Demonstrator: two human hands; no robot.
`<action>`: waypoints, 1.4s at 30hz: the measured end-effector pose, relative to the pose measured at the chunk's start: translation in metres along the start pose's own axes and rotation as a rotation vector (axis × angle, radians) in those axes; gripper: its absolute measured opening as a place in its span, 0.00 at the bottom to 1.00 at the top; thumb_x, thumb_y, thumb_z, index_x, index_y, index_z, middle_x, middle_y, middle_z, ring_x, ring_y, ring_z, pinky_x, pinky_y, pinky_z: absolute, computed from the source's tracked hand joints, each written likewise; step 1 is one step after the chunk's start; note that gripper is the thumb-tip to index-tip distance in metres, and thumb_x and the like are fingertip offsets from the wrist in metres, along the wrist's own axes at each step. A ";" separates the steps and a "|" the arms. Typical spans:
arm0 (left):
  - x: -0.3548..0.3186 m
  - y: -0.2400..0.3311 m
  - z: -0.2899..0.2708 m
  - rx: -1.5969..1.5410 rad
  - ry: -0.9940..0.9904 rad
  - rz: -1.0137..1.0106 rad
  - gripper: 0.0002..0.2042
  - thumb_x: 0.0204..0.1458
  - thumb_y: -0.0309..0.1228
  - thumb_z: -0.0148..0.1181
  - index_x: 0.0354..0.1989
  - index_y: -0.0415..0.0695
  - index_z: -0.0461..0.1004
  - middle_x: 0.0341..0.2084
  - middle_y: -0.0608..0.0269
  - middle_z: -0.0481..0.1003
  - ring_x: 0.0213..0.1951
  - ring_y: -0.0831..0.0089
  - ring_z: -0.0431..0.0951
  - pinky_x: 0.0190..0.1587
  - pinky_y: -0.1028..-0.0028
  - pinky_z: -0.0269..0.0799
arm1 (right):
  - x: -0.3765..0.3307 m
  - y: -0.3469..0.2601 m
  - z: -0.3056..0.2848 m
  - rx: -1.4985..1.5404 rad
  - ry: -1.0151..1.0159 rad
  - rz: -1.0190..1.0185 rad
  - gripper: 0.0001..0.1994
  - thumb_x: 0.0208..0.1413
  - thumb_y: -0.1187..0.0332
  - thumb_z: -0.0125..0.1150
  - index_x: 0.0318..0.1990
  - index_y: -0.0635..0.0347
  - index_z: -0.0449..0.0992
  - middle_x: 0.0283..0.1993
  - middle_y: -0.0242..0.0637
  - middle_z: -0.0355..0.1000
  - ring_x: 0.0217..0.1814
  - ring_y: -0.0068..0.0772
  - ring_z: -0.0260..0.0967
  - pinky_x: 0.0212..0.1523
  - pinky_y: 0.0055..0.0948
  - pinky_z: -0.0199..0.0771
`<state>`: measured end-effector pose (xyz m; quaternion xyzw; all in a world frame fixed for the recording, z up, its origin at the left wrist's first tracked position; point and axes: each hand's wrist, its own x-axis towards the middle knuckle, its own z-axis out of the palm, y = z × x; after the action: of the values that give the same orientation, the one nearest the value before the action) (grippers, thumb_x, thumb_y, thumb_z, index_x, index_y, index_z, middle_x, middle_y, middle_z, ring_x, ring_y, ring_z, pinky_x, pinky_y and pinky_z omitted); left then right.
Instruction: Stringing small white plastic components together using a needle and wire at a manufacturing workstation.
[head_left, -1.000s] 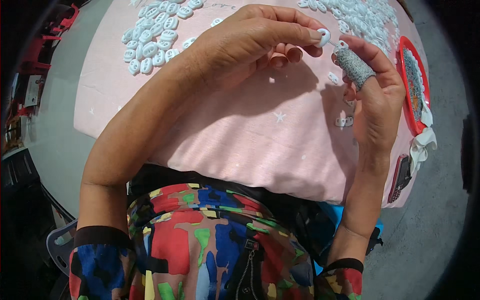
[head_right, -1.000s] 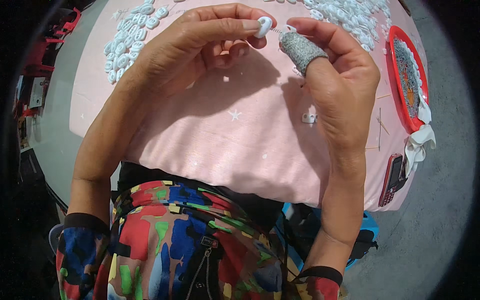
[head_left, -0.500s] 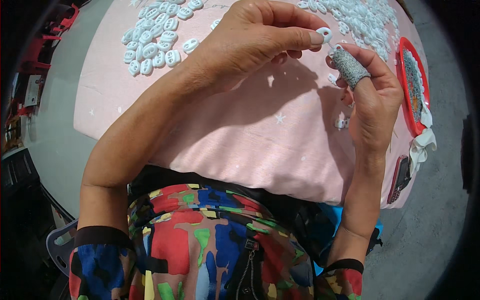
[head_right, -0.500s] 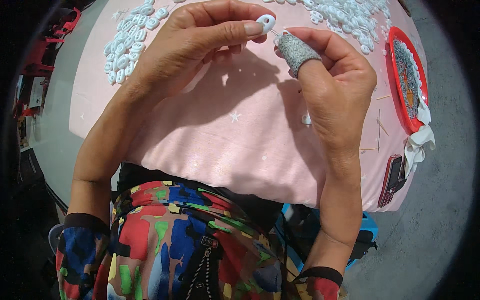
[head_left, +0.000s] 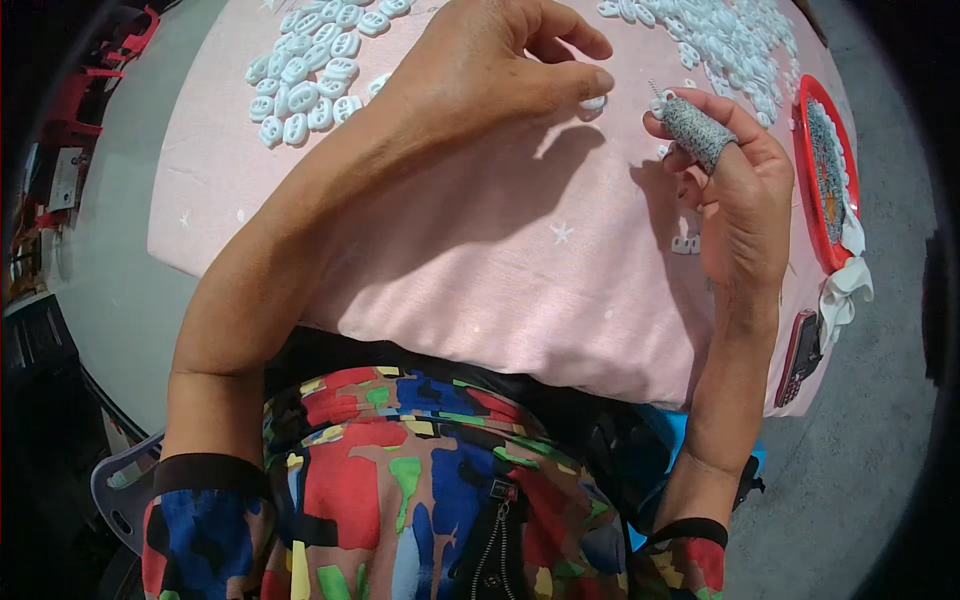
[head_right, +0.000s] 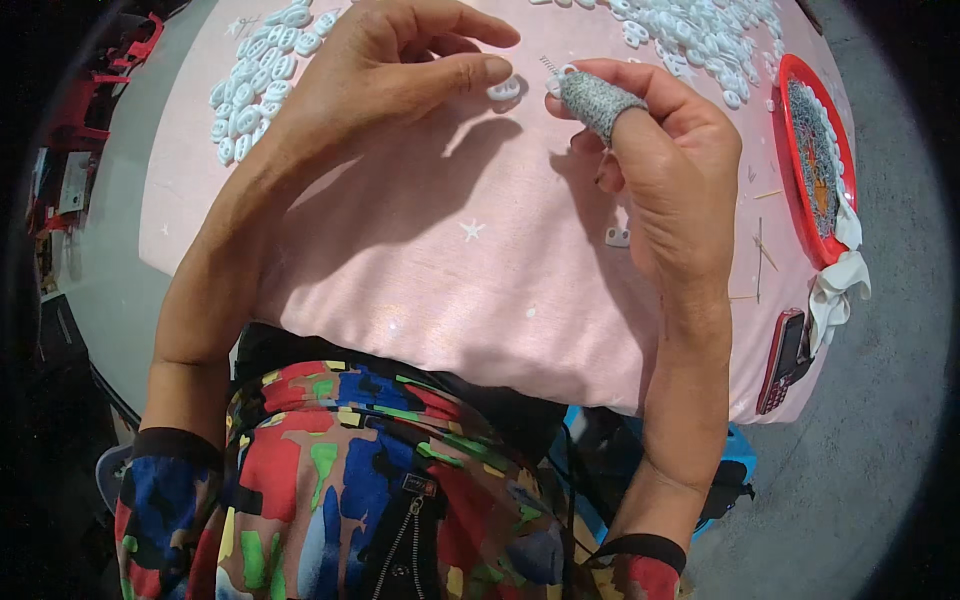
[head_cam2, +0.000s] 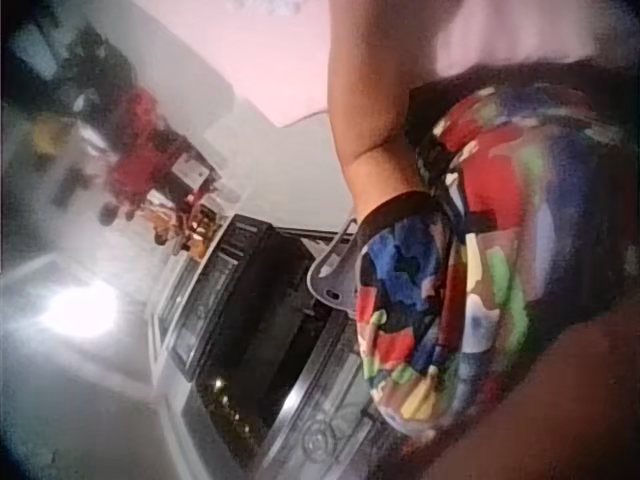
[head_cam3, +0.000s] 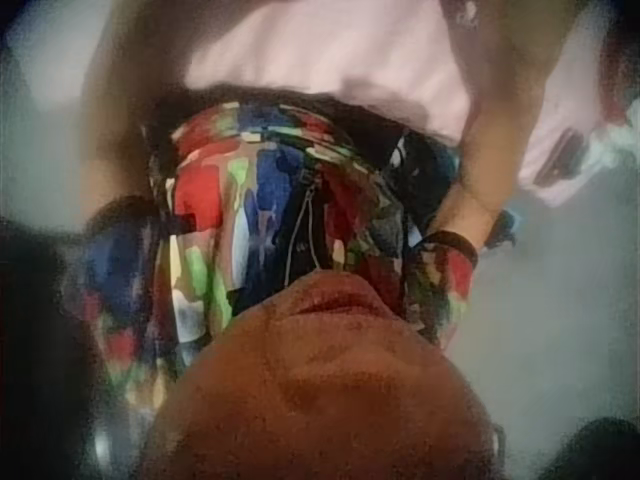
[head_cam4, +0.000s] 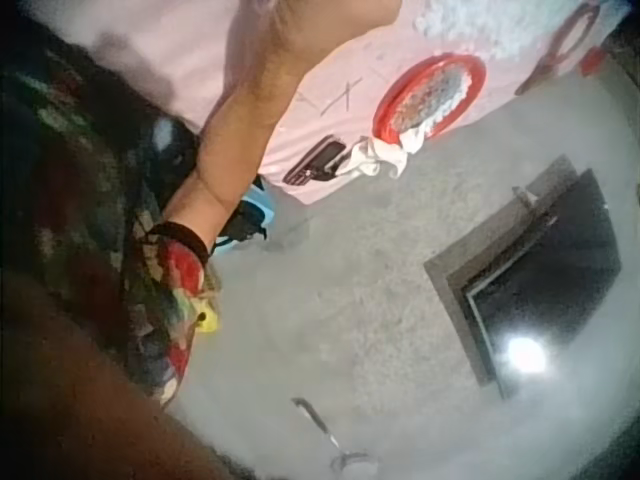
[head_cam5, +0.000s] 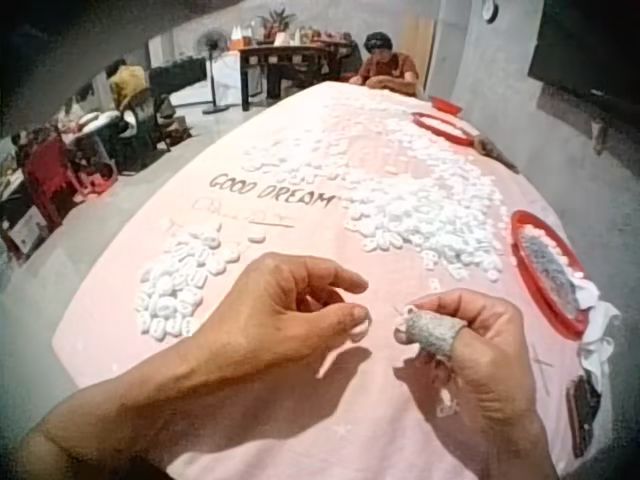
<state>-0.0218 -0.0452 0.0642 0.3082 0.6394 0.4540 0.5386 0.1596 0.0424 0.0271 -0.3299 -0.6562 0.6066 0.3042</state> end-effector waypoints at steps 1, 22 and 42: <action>0.001 -0.001 -0.001 0.019 0.019 0.032 0.11 0.57 0.27 0.60 0.43 0.33 0.75 0.30 0.58 0.77 0.30 0.78 0.74 0.29 0.79 0.71 | 0.001 0.000 0.001 0.002 -0.002 -0.001 0.10 0.56 0.73 0.54 0.43 0.64 0.79 0.34 0.36 0.80 0.27 0.11 0.68 0.23 0.09 0.61; 0.027 -0.046 0.012 -0.283 -0.072 0.435 0.10 0.57 0.33 0.60 0.35 0.37 0.79 0.24 0.64 0.77 0.24 0.80 0.74 0.25 0.81 0.69 | -0.002 0.000 0.014 0.096 0.035 -0.059 0.09 0.56 0.74 0.56 0.42 0.64 0.80 0.35 0.33 0.79 0.30 0.12 0.69 0.28 0.12 0.64; 0.030 -0.041 -0.001 0.119 -0.226 0.485 0.09 0.57 0.33 0.61 0.34 0.39 0.79 0.24 0.66 0.76 0.24 0.82 0.74 0.25 0.82 0.69 | 0.002 -0.008 0.003 -0.133 -0.072 -0.083 0.09 0.57 0.74 0.56 0.43 0.65 0.79 0.36 0.30 0.76 0.34 0.13 0.69 0.35 0.14 0.67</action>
<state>-0.0260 -0.0355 0.0141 0.5320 0.5084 0.4940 0.4630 0.1558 0.0416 0.0346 -0.2998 -0.7187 0.5600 0.2827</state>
